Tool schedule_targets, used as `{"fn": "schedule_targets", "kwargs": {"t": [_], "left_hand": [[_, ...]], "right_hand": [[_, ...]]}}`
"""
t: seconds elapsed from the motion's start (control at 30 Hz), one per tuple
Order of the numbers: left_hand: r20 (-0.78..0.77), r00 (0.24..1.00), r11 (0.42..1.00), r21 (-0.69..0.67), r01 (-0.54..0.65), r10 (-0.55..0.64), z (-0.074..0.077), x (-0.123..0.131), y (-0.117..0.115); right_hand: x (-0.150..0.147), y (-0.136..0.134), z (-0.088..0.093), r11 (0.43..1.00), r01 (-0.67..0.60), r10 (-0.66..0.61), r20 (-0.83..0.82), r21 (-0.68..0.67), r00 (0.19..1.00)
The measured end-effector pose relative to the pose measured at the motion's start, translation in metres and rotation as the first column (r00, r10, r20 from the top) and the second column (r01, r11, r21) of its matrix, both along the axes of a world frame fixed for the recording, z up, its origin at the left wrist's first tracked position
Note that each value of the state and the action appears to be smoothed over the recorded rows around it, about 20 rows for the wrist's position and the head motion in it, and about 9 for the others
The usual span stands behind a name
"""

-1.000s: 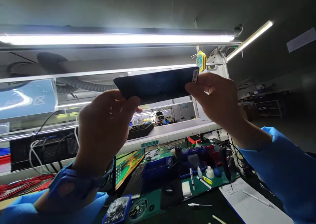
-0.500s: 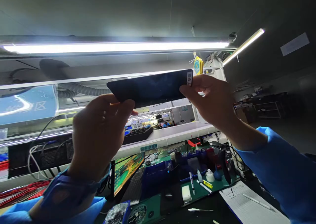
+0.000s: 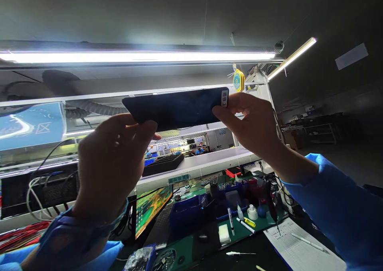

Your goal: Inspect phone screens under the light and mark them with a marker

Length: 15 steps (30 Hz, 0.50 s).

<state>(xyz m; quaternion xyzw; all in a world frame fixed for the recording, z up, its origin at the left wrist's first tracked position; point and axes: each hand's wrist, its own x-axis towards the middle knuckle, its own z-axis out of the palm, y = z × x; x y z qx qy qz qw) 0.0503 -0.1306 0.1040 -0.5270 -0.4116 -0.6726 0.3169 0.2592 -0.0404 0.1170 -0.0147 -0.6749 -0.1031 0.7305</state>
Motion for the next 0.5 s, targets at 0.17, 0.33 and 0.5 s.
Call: {"fn": "schedule_targets", "kwargs": {"t": [0.17,0.33,0.5], "left_hand": [[0.032,0.999,0.999,0.029,0.039,-0.04,0.0,-0.005,0.004],[0.109,0.991,0.997,0.005,0.072,-0.072,-0.001,0.007,-0.002],[0.142,0.985,0.995,0.004,0.103,-0.102,-0.004,0.013,-0.009]], "right_hand": [[0.0,-0.003,0.0,1.0,0.011,-0.011,0.02,-0.008,1.0],[0.0,-0.004,0.0,1.0,0.019,-0.019,0.021,-0.002,1.0],[0.0,-0.004,-0.001,1.0,-0.004,0.004,0.032,-0.006,0.999]]}}
